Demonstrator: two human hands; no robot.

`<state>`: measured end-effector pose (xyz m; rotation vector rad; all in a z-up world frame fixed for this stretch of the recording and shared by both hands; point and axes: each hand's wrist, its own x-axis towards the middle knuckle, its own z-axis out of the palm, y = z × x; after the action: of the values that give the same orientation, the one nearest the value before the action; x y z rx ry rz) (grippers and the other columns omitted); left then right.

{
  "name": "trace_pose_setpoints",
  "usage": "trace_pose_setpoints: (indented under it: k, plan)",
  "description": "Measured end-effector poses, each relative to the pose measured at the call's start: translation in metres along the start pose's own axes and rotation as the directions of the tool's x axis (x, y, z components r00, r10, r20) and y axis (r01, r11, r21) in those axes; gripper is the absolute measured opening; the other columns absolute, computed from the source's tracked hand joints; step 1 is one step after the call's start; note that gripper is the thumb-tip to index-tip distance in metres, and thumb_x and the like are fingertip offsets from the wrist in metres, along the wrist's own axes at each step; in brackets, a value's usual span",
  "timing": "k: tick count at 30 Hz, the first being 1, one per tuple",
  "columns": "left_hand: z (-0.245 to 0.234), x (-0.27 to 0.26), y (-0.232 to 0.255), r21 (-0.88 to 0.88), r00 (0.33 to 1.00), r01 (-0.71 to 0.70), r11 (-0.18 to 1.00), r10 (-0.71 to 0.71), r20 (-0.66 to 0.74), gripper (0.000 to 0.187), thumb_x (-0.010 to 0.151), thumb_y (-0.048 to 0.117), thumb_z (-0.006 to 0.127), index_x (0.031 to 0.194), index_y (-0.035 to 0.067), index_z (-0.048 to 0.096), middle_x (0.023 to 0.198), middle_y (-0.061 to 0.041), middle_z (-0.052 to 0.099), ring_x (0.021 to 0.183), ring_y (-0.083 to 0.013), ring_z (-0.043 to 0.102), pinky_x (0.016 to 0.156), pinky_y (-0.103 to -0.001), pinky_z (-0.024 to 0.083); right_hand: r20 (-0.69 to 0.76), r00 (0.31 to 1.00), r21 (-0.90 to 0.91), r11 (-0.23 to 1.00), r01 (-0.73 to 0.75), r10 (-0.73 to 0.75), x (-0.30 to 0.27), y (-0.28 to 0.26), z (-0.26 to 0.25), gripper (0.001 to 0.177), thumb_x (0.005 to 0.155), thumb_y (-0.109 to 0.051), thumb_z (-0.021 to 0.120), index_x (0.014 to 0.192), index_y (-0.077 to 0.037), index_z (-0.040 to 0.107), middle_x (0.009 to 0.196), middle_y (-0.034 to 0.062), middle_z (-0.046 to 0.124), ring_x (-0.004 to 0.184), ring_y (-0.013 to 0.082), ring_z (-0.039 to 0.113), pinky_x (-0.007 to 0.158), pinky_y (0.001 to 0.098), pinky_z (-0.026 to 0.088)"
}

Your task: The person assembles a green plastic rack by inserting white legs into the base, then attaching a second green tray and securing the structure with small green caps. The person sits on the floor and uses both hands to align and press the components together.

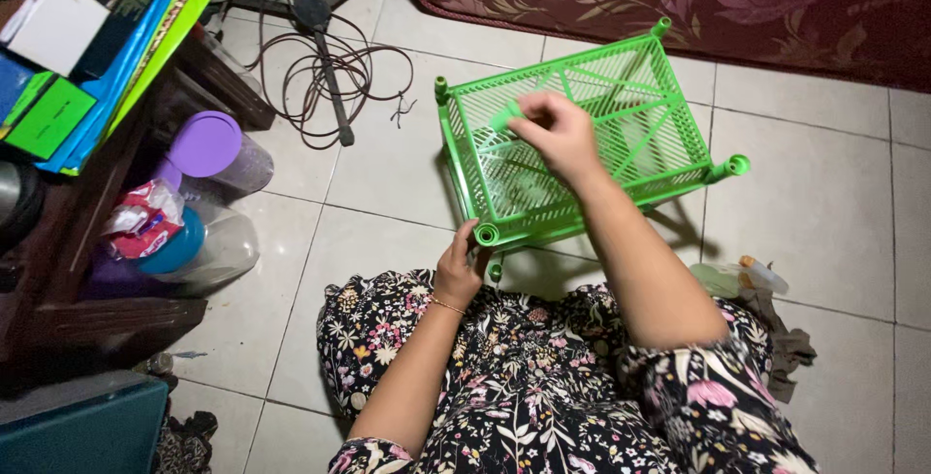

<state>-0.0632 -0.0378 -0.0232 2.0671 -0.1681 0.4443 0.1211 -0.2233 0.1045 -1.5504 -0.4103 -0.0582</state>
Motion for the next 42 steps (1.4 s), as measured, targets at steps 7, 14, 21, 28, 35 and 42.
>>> trace_pose_setpoints:
  k: [7, 14, 21, 28, 35, 42]
  plan:
    - [-0.001, -0.002, 0.0, -0.044, 1.0, 0.0, 0.999, 0.0, 0.0, 0.06, 0.092, 0.009, 0.076, 0.145, 0.015, 0.048, 0.11, -0.017, 0.073, 0.093, -0.0324, 0.075, 0.077, -0.04, 0.062, 0.059, 0.984, -0.44, 0.88, 0.179, -0.171, 0.093, 0.03, 0.075, 0.039, 0.086, -0.008, 0.08, 0.123, -0.004, 0.069, 0.111, 0.011, 0.072, 0.094, 0.0186, 0.073, 0.084, 0.0311, 0.06]
    - [-0.004, 0.0, 0.0, -0.088, 1.0, 0.011, 0.996, -0.01, 0.001, 0.066, 0.087, -0.002, 0.075, 0.145, 0.015, 0.047, 0.114, -0.017, 0.072, 0.095, -0.0311, 0.076, 0.079, -0.039, 0.061, 0.097, 0.961, -0.578, 0.772, 0.266, -0.258, 0.11, 0.03, 0.089, 0.033, 0.083, -0.003, 0.079, 0.116, -0.003, 0.072, 0.108, 0.0159, 0.071, 0.093, 0.0266, 0.071, 0.079, 0.0353, 0.059]
    - [-0.007, 0.002, 0.003, -0.114, 1.0, 0.011, 0.993, -0.011, 0.001, 0.066, 0.085, -0.001, 0.076, 0.144, 0.013, 0.05, 0.113, -0.017, 0.072, 0.095, -0.0324, 0.074, 0.08, -0.04, 0.06, 0.058, 0.997, -0.444, 0.893, 0.076, -0.056, 0.112, 0.031, 0.079, 0.04, 0.085, -0.006, 0.079, 0.121, -0.001, 0.061, 0.109, 0.0149, 0.073, 0.097, 0.0222, 0.074, 0.087, 0.032, 0.059]
    - [-0.008, 0.004, 0.006, -0.108, 0.998, -0.048, 0.993, 0.045, -0.033, 0.064, 0.087, 0.001, 0.076, 0.144, 0.012, 0.049, 0.118, -0.018, 0.071, 0.096, -0.032, 0.075, 0.08, -0.039, 0.061, 0.211, 0.939, -0.524, 0.78, 0.342, -0.271, 0.101, 0.03, 0.082, 0.039, 0.089, 0.0, 0.078, 0.126, -0.007, 0.067, 0.114, 0.0134, 0.069, 0.101, 0.0263, 0.071, 0.089, 0.0346, 0.059]
    - [-0.005, 0.001, 0.003, -0.108, 1.0, -0.002, 0.994, 0.001, -0.015, 0.059, 0.091, 0.007, 0.078, 0.143, 0.013, 0.051, 0.109, -0.017, 0.073, 0.094, -0.0308, 0.076, 0.078, -0.038, 0.061, 0.316, 0.92, -0.549, 0.746, 0.378, -0.233, 0.1, 0.032, 0.082, 0.045, 0.081, 0.004, 0.077, 0.124, -0.012, 0.071, 0.112, 0.0134, 0.063, 0.099, 0.0294, 0.068, 0.087, 0.0359, 0.058]
    - [-0.003, -0.001, 0.0, -0.146, 0.998, 0.055, 0.988, -0.053, 0.015, 0.057, 0.093, 0.007, 0.074, 0.144, 0.015, 0.049, 0.116, -0.018, 0.072, 0.096, -0.0302, 0.077, 0.081, -0.036, 0.064, 0.338, 0.917, -0.67, 0.63, 0.393, -0.213, 0.1, 0.039, 0.085, 0.043, 0.079, -0.002, 0.081, 0.12, -0.013, 0.073, 0.107, 0.0124, 0.066, 0.098, 0.0332, 0.066, 0.085, 0.0424, 0.056]
